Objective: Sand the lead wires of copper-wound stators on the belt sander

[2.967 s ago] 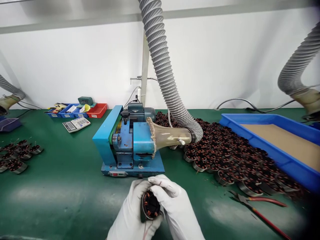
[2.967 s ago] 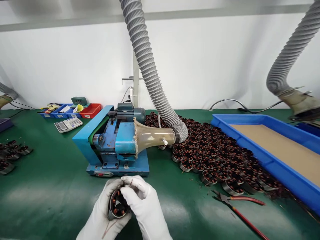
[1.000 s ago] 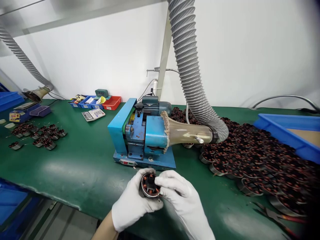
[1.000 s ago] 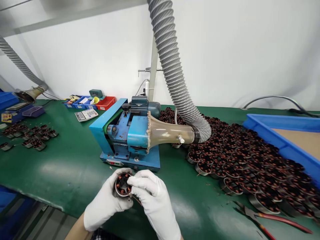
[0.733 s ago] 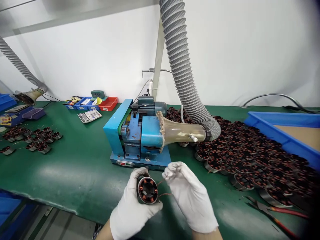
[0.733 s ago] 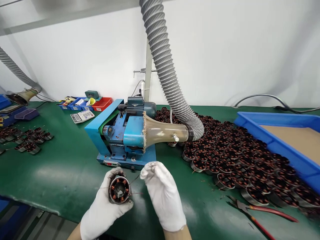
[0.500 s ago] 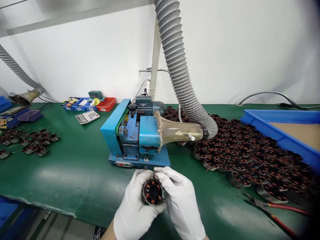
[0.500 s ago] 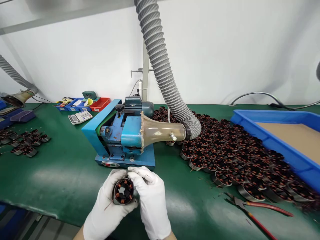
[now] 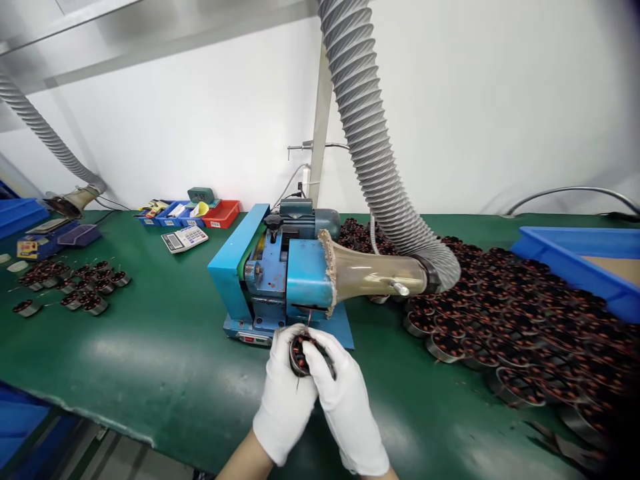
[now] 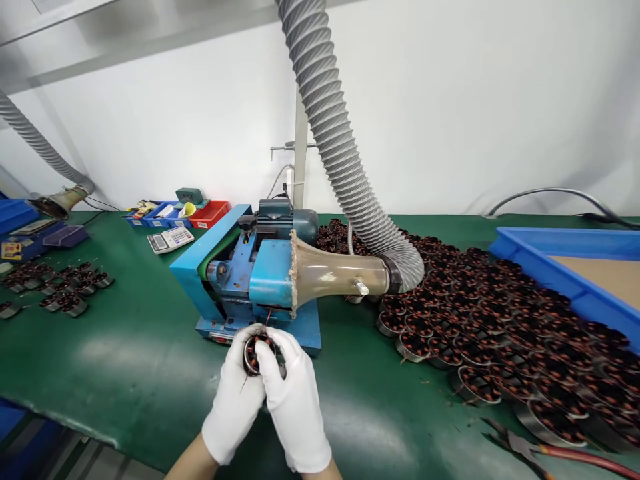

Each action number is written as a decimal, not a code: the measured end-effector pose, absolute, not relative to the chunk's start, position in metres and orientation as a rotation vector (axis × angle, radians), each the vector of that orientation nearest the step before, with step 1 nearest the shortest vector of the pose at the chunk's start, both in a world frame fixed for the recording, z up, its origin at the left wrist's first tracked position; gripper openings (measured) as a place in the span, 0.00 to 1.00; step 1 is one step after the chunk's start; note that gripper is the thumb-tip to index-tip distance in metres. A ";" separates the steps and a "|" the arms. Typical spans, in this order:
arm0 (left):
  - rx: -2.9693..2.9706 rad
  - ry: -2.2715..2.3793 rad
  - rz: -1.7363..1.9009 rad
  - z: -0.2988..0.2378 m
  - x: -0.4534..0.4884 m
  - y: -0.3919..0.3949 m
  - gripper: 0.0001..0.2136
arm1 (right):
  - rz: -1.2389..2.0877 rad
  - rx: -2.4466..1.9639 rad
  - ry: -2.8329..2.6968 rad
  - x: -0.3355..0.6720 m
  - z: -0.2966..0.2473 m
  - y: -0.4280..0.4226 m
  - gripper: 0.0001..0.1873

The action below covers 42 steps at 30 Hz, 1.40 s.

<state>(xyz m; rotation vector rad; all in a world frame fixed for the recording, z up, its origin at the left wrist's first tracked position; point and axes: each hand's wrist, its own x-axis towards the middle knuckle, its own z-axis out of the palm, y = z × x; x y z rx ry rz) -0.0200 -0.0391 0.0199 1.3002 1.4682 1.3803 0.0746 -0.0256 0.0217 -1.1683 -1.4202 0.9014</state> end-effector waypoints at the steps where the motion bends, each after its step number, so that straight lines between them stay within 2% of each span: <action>1: 1.253 1.483 1.383 0.016 -0.017 -0.034 0.17 | 0.932 -1.173 -1.420 0.073 0.020 -0.020 0.12; 11: 1.123 1.530 1.362 0.006 -0.010 -0.016 0.18 | 0.991 -1.164 -1.381 0.073 0.008 0.007 0.13; 17: 1.175 1.505 1.398 0.007 -0.006 -0.006 0.17 | 1.044 -1.223 -1.320 0.075 0.012 0.013 0.16; 30: 1.202 1.504 1.417 0.021 -0.001 0.000 0.16 | 1.029 -1.204 -1.234 0.075 0.008 0.018 0.17; 36: 1.225 1.451 1.357 0.011 -0.009 -0.027 0.15 | 0.966 -1.214 -1.323 0.080 0.004 -0.010 0.14; 38: 1.311 1.379 1.328 0.006 -0.016 -0.044 0.17 | 0.916 -1.175 -1.399 0.084 0.002 -0.026 0.13; 42: 1.517 1.261 1.270 0.004 -0.033 -0.067 0.27 | 0.818 -1.170 -1.509 0.092 0.010 -0.047 0.12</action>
